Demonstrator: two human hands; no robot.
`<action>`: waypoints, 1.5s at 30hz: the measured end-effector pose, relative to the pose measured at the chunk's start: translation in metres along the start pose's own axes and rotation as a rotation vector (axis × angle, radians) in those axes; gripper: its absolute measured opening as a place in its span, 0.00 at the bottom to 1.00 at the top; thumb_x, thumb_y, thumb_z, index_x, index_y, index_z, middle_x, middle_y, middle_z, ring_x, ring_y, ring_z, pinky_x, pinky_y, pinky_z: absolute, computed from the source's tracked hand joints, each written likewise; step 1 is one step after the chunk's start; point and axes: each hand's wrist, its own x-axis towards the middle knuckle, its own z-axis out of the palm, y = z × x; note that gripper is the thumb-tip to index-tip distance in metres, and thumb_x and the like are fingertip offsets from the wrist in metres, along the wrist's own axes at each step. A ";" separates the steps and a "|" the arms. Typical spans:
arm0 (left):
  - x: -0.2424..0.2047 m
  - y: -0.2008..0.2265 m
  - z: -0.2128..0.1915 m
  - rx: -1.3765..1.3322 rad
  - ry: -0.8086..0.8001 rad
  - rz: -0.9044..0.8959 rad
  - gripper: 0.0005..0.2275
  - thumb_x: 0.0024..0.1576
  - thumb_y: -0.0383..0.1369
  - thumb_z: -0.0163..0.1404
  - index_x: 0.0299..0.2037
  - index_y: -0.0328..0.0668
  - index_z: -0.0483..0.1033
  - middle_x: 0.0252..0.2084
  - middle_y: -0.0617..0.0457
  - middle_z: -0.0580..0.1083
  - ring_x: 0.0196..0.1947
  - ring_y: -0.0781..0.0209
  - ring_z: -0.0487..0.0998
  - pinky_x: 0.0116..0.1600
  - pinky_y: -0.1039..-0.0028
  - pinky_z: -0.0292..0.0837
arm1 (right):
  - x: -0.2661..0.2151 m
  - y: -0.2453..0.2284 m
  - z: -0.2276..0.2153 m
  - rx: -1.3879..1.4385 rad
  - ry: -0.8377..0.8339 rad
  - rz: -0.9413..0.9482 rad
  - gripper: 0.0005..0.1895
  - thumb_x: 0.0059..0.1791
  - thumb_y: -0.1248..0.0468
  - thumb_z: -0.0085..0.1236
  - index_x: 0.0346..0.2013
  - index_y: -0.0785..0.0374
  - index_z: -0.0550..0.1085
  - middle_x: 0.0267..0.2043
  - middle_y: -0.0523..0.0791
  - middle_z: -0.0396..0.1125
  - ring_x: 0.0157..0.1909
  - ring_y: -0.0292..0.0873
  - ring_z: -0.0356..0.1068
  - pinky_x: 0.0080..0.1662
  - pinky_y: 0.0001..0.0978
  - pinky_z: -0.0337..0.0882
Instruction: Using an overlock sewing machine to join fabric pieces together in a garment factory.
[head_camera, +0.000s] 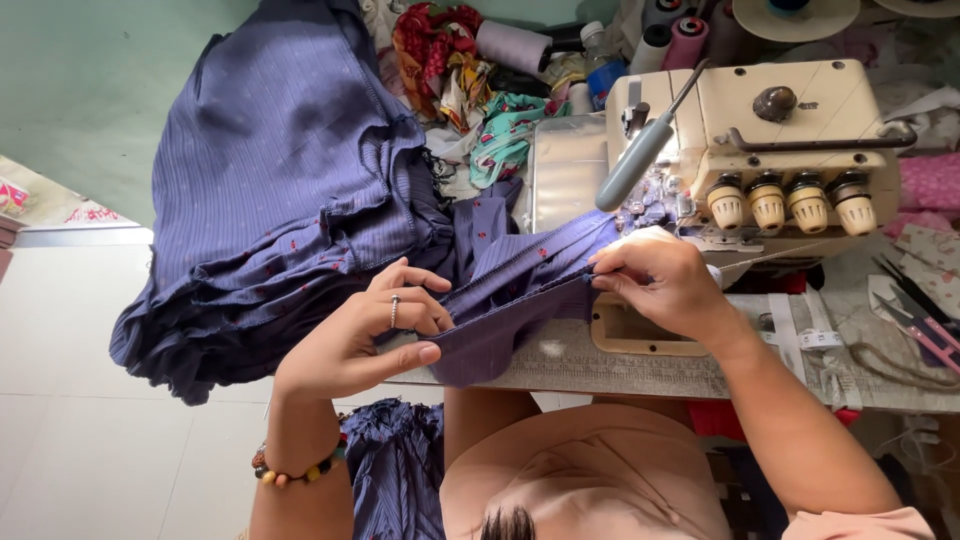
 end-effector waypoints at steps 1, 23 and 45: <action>-0.001 -0.002 0.000 0.001 0.000 0.001 0.11 0.62 0.36 0.53 0.31 0.38 0.78 0.39 0.48 0.78 0.59 0.43 0.71 0.71 0.39 0.37 | 0.001 -0.001 0.002 -0.009 0.043 -0.017 0.02 0.47 0.63 0.69 0.33 0.54 0.82 0.29 0.39 0.77 0.31 0.42 0.75 0.44 0.30 0.74; 0.000 -0.013 0.003 -0.037 0.008 0.002 0.11 0.62 0.36 0.53 0.31 0.37 0.78 0.39 0.47 0.78 0.59 0.43 0.71 0.71 0.40 0.41 | -0.010 0.021 0.024 -0.143 0.144 -0.124 0.02 0.50 0.59 0.67 0.34 0.50 0.80 0.29 0.37 0.73 0.34 0.45 0.72 0.47 0.35 0.71; 0.029 0.002 0.000 -0.067 -0.086 0.096 0.11 0.61 0.33 0.52 0.30 0.35 0.77 0.41 0.43 0.81 0.57 0.38 0.76 0.69 0.40 0.49 | -0.043 -0.007 0.012 -0.272 0.181 -0.148 0.05 0.51 0.66 0.61 0.41 0.55 0.82 0.31 0.38 0.72 0.34 0.41 0.69 0.44 0.32 0.68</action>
